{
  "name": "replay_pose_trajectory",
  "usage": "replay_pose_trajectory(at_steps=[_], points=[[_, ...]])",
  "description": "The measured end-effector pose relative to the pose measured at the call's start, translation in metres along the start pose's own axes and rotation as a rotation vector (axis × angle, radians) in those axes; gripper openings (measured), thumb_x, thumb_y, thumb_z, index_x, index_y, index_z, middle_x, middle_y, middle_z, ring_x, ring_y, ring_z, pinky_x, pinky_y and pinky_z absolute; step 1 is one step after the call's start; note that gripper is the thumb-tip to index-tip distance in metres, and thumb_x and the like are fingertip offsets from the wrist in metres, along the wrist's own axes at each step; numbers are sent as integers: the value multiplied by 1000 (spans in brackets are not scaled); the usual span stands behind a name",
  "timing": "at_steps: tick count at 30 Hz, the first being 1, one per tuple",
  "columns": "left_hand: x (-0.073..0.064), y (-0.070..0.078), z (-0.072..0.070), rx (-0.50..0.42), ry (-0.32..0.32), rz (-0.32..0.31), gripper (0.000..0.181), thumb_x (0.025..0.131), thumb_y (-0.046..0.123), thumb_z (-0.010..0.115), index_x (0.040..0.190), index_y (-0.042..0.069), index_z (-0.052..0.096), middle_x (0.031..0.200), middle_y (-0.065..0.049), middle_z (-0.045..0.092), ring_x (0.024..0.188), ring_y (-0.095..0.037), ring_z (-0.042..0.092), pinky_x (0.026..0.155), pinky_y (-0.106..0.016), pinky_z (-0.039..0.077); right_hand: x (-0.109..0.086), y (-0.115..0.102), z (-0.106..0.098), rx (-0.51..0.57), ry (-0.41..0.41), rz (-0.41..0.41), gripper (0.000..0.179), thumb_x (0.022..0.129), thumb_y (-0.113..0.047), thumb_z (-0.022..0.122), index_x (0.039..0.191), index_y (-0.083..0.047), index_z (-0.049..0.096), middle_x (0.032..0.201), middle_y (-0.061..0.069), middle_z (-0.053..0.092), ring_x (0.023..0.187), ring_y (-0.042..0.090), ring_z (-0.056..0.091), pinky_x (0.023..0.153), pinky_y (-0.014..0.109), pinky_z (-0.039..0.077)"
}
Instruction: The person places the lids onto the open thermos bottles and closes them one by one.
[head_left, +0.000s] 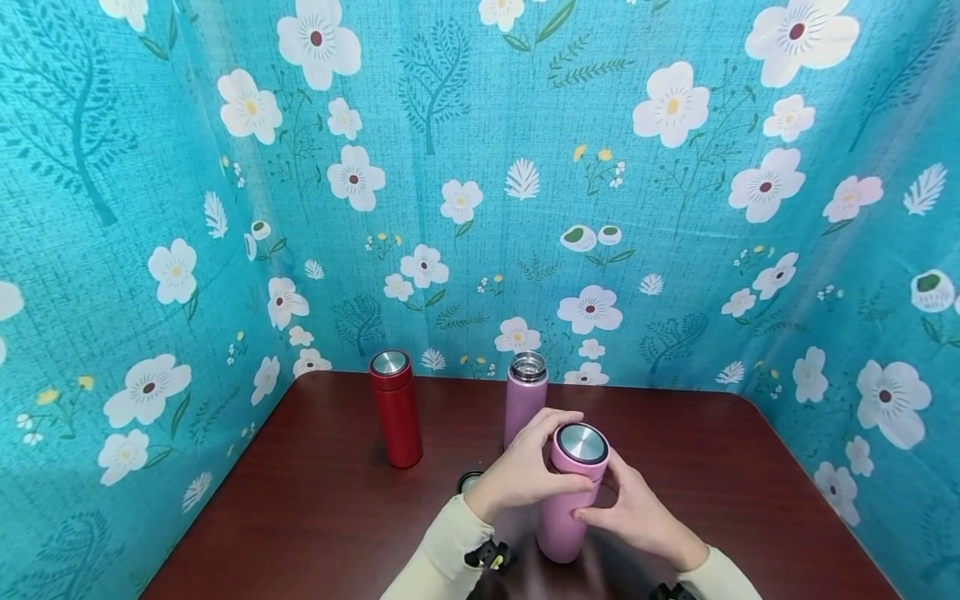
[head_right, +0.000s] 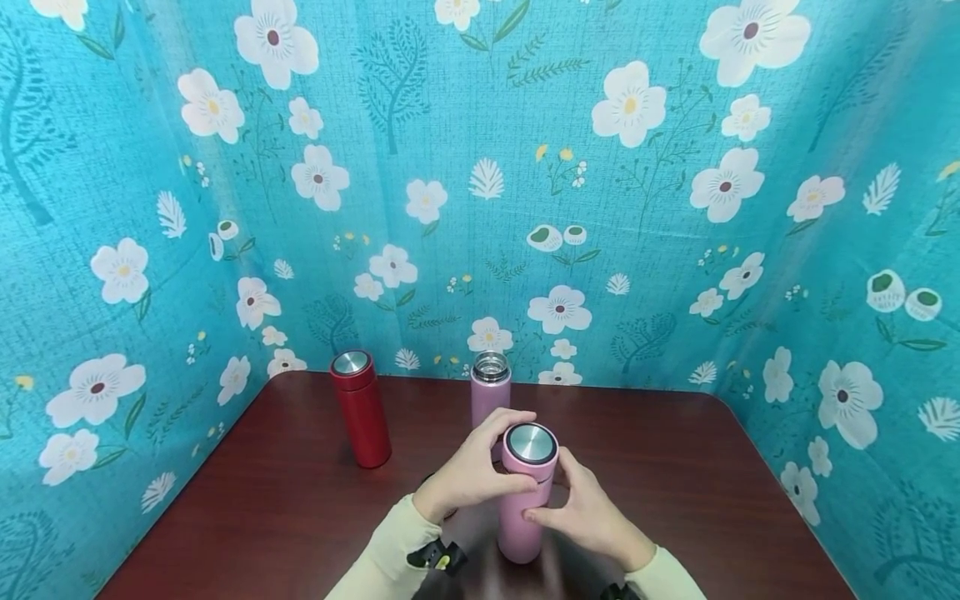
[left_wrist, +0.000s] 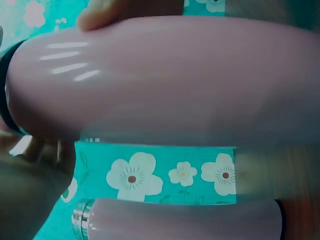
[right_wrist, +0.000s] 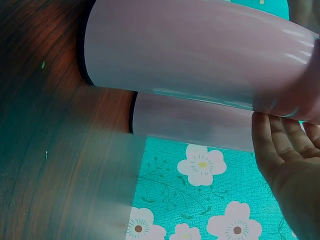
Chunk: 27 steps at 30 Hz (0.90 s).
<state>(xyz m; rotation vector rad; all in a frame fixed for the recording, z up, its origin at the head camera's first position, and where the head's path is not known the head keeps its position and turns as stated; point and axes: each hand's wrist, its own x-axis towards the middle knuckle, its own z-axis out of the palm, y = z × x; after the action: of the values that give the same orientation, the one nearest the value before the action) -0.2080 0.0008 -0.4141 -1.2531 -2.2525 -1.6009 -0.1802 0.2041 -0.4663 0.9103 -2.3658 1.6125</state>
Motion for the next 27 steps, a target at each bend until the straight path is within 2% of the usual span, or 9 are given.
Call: replay_pose_trajectory(at_steps=[4, 8, 14, 20, 27], points=[[0, -3, -6, -97, -77, -10, 69, 79, 19, 74, 140, 14, 41, 130, 1, 50, 112, -7, 50, 92, -28, 44, 0, 1, 1, 14, 9, 8, 89, 73, -7, 82, 145, -17, 31, 138, 9, 45, 121, 13, 49, 93, 23, 43], [0, -3, -10, -149, -107, -29, 67, 80, 17, 71, 140, 12, 41, 129, 0, 54, 111, -7, 52, 92, -28, 44, 0, 0, 0, 19, 8, 10, 91, 72, -9, 82, 146, -18, 30, 139, 8, 44, 121, 13, 49, 94, 23, 42], [-1, -2, -6, -154, -30, -79, 67, 76, 14, 77, 136, 14, 47, 121, 0, 59, 103, -7, 54, 86, -26, 47, 1, -2, 0, 19, -11, 9, 90, 74, -13, 81, 147, -19, 29, 140, 6, 43, 122, 14, 48, 95, 24, 42], [-1, -1, -3, -142, 31, -87, 66, 73, 18, 80, 132, 16, 50, 117, 3, 60, 99, -7, 56, 80, -26, 50, 1, -4, 0, 20, -10, 32, 89, 74, -13, 81, 146, -21, 29, 140, 6, 44, 121, 14, 50, 93, 24, 43], [1, 1, 0, -32, 72, -75, 71, 68, 27, 85, 130, 20, 50, 117, 9, 53, 104, -5, 53, 86, -25, 46, -1, -6, 1, 23, -6, 60, 85, 74, -14, 82, 143, -20, 33, 136, 6, 46, 117, 15, 52, 91, 25, 45]])
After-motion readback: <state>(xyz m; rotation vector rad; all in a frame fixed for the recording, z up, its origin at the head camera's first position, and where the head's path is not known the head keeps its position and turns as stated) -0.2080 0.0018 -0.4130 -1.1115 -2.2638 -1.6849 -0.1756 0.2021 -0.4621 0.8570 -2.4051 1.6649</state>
